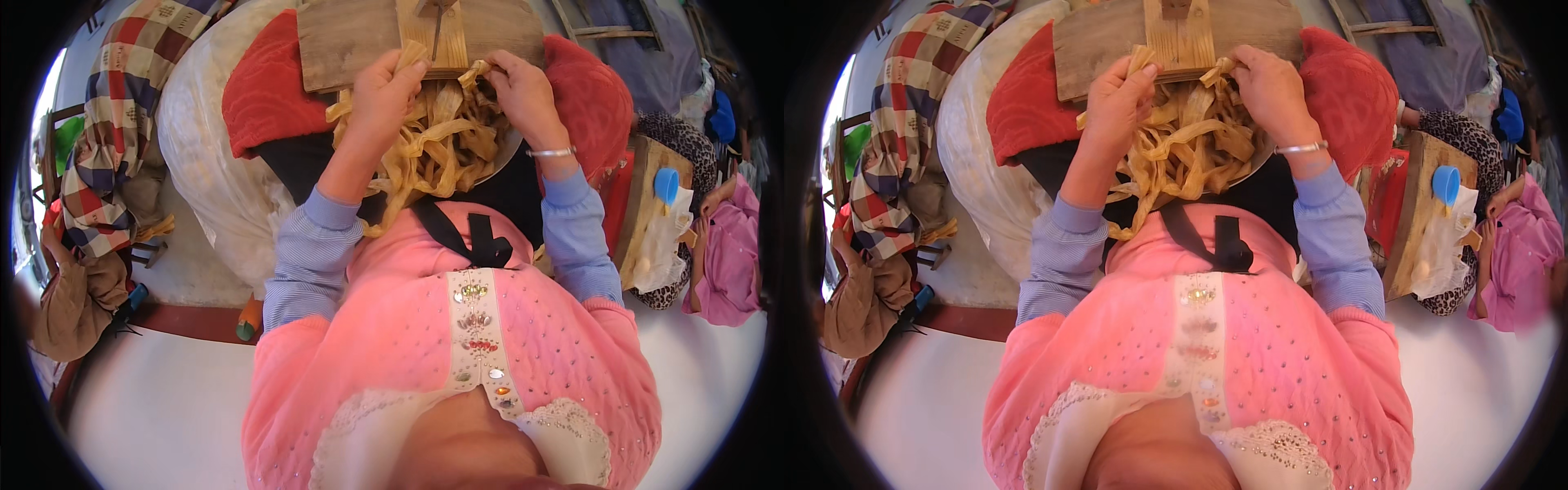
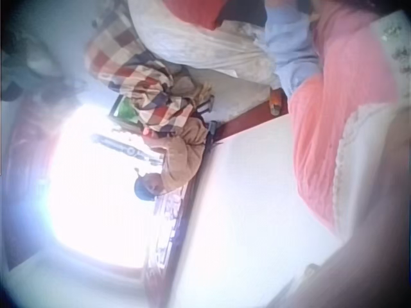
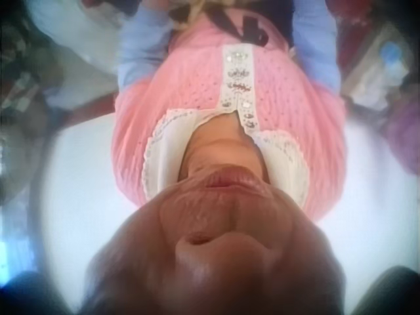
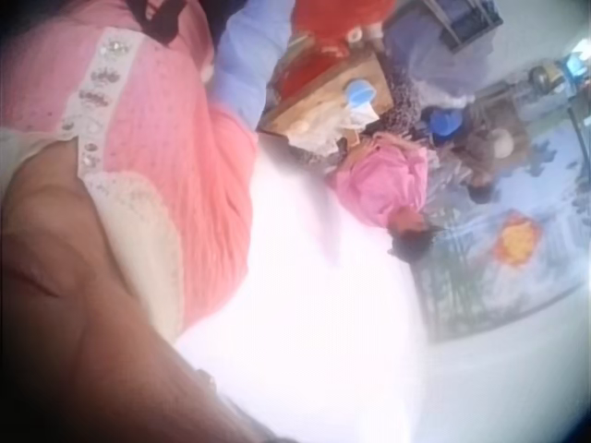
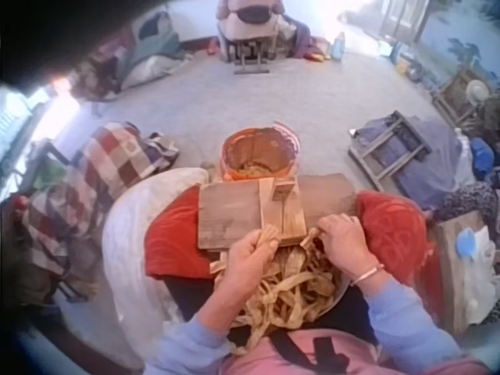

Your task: The person sits on the floor and weaves a basket using dried palm leaves. They repeatedly interlace the leaves into a wooden frame held on their lap, manipulating the material with both hands to build the basket structure.

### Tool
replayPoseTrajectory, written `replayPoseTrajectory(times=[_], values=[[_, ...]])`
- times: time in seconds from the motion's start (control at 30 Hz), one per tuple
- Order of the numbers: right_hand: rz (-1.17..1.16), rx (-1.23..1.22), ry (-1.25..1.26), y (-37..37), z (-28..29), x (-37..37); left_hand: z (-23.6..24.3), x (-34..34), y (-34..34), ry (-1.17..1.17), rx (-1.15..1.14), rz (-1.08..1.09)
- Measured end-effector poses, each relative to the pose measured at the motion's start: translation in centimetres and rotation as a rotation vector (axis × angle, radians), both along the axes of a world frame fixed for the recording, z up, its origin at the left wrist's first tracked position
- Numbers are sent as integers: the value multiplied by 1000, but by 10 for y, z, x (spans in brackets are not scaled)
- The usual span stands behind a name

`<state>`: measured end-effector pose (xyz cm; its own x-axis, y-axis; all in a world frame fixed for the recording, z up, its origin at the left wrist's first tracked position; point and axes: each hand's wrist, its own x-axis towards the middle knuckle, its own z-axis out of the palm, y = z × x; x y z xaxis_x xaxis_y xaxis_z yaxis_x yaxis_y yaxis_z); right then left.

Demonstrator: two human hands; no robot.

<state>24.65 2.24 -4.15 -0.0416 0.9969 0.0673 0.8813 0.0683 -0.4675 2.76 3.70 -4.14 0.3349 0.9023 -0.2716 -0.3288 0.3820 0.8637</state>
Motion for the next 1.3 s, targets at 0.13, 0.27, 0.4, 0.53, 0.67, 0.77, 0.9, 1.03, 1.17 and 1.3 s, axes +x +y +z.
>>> replayPoseTrajectory(times=[0.13,0.27,0.4,0.53,0.67,0.77,0.9,1.03,1.17,1.3], values=[[121,-293,981,-50,116,-47,23,-7,-15,16,-50,48],[767,50,1281,-70,163,-75,58,-8,-41,-47,-20,-122],[664,127,1272,-90,171,-80,72,-10,-61,-54,2,-122],[754,218,1197,-79,168,-77,72,-24,-66,-122,-74,-146],[786,241,1078,-81,163,-72,65,-28,-80,-204,-171,-163],[812,178,952,-93,164,-57,57,-30,-86,-180,-214,-163],[518,139,490,-77,134,-32,55,-33,-76,3,-187,-209],[191,35,-88,-78,79,-17,29,-28,-75,190,-35,-323],[336,294,-28,-74,75,-48,23,-9,-83,164,22,-400],[180,119,18,-72,45,-53,28,-4,-79,46,-44,-461]])
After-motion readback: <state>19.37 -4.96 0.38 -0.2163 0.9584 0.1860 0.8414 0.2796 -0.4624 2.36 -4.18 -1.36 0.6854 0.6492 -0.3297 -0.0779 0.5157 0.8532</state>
